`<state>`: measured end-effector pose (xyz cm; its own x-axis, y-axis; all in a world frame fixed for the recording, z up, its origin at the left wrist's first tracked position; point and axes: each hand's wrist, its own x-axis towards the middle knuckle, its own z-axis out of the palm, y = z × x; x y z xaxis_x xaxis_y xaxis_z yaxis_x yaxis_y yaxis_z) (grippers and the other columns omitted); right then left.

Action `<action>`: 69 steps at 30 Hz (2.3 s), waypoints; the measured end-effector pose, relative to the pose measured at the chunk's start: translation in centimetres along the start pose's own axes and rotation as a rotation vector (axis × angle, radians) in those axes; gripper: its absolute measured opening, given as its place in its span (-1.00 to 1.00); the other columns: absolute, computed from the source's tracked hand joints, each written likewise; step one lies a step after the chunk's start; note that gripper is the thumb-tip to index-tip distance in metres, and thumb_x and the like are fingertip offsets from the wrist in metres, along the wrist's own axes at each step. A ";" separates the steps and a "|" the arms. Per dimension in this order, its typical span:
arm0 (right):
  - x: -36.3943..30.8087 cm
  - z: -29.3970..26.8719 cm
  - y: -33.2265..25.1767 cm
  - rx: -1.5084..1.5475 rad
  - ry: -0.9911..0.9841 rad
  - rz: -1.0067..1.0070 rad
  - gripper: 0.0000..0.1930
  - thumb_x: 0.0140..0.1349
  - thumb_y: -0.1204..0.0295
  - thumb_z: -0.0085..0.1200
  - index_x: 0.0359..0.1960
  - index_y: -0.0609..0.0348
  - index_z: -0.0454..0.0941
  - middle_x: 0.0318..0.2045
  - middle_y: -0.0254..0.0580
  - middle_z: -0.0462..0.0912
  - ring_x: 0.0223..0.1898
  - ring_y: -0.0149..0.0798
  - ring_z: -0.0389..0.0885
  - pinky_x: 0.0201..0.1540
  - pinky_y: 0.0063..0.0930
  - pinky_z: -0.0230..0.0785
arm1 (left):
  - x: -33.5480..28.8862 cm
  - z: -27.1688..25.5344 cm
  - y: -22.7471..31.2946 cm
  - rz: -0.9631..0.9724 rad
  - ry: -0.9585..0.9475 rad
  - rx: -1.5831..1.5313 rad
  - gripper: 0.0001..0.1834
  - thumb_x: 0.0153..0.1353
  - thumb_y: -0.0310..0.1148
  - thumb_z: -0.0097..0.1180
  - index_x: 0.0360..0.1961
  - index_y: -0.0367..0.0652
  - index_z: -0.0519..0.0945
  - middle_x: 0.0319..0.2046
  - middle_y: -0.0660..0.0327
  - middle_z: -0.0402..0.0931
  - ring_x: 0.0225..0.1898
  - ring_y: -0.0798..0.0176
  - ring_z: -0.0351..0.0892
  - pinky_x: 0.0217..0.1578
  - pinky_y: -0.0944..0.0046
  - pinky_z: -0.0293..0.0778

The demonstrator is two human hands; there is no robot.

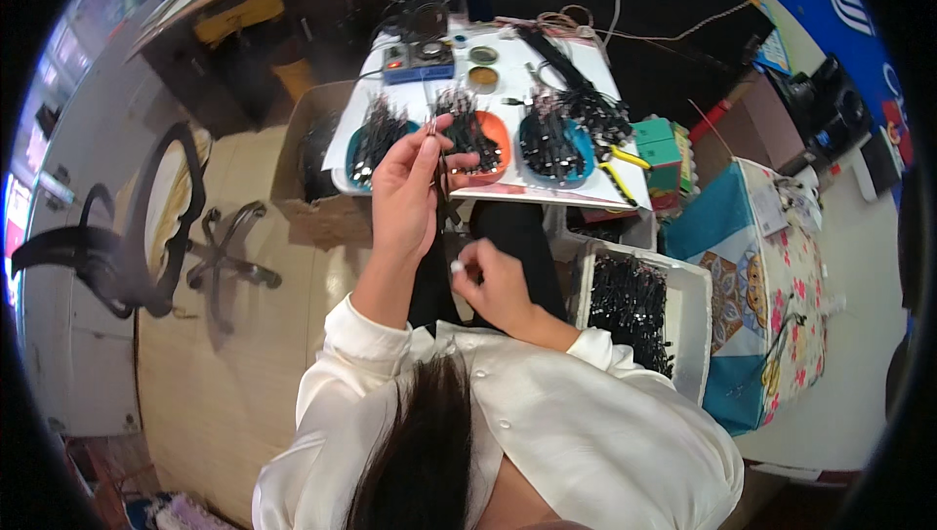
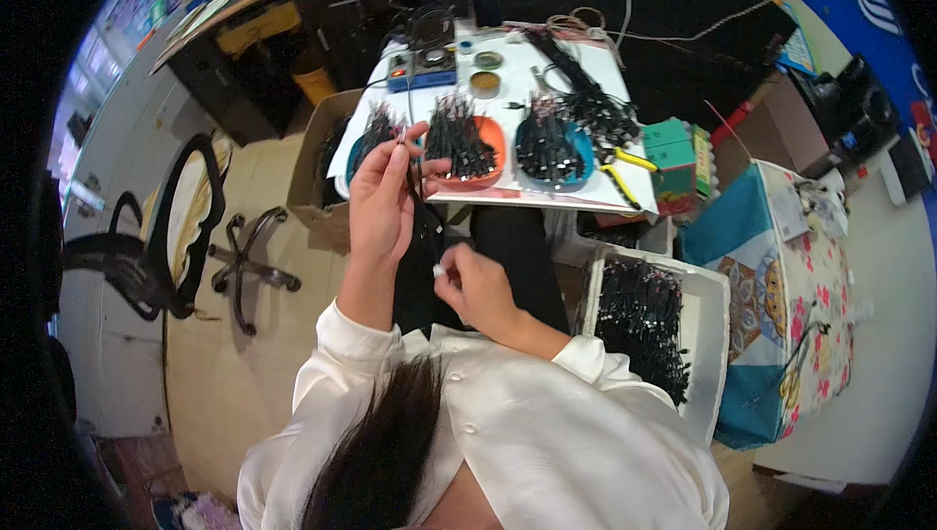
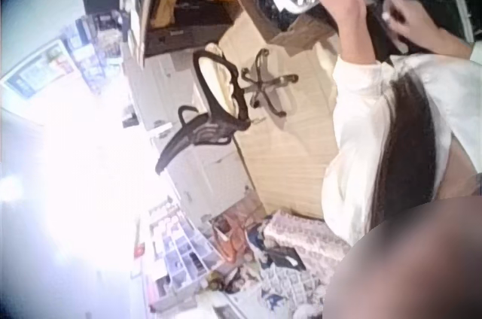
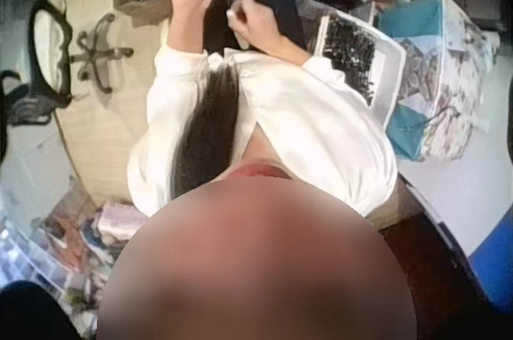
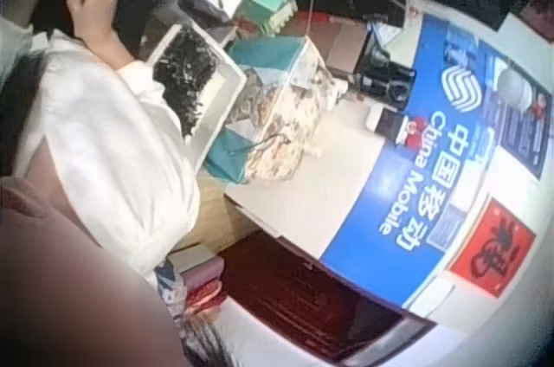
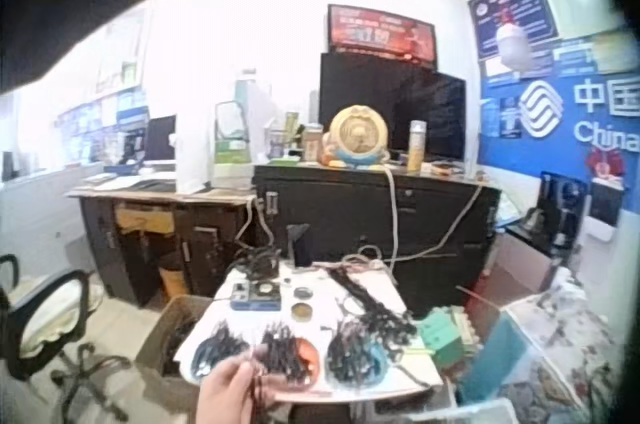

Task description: The person repeatedly picks up small black cables and white connectors from trays on a table, inserts the connector onto the cable end, and places the assembled unit into a container. The process is repeated continuously throughout the clip.

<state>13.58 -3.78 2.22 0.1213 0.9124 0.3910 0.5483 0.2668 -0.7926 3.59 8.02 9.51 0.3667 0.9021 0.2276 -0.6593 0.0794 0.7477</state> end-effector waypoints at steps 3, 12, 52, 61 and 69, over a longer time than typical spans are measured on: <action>-1.5 0.9 0.8 0.100 -0.240 0.033 -0.82 0.12 0.50 0.17 -0.29 0.24 0.43 -0.53 -0.06 0.57 -0.48 -0.12 0.62 -0.39 -0.33 0.46 | -1.4 -0.5 0.1 0.054 0.008 0.076 -0.82 0.42 -0.38 -0.07 -0.25 -0.28 0.51 -0.08 0.08 0.55 -0.53 0.42 0.36 -0.55 0.51 0.23; 6.0 -6.0 3.6 1.038 -0.125 0.340 -0.75 0.31 0.46 0.10 -0.02 0.27 0.51 -0.24 -0.20 0.64 -0.31 -0.39 0.60 -0.22 -0.56 0.46 | -7.3 -1.8 -1.8 0.013 -0.107 -0.015 -0.83 0.38 -0.43 -0.03 -0.25 -0.34 0.53 -0.19 0.07 0.54 -0.57 0.43 0.32 -0.58 0.52 0.17; 3.9 -5.7 0.2 0.656 0.039 0.059 -0.91 0.21 0.57 0.18 -0.28 0.31 0.59 -0.32 -0.26 0.64 -0.30 -0.47 0.58 -0.23 -0.63 0.42 | -7.5 0.7 -4.6 -0.062 0.009 0.125 -0.81 0.35 -0.46 0.05 -0.11 -0.35 0.57 -0.48 0.23 0.53 -0.52 0.56 0.36 -0.57 0.59 0.16; 3.7 -5.4 0.3 0.948 0.010 0.211 -0.85 0.21 0.58 0.19 -0.20 0.31 0.55 -0.31 -0.25 0.64 -0.27 -0.45 0.60 -0.15 -0.58 0.45 | -7.8 0.6 -4.6 -0.064 0.043 0.111 -0.80 0.35 -0.47 0.04 -0.10 -0.37 0.57 -0.46 0.21 0.54 -0.53 0.54 0.32 -0.55 0.57 0.16; 3.7 -5.4 0.3 1.062 -0.037 0.302 -0.85 0.26 0.54 0.14 -0.17 0.30 0.54 -0.32 -0.26 0.63 -0.30 -0.46 0.59 -0.18 -0.58 0.45 | -7.7 0.4 -4.4 -0.121 -0.020 0.031 -0.81 0.35 -0.44 0.05 -0.15 -0.37 0.58 -0.47 0.26 0.52 -0.51 0.55 0.36 -0.55 0.58 0.18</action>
<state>18.65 -1.99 5.97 0.0956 0.9889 0.1136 -0.4913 0.1461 -0.8586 3.98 0.56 4.74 0.4558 0.8780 0.1463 -0.5891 0.1743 0.7890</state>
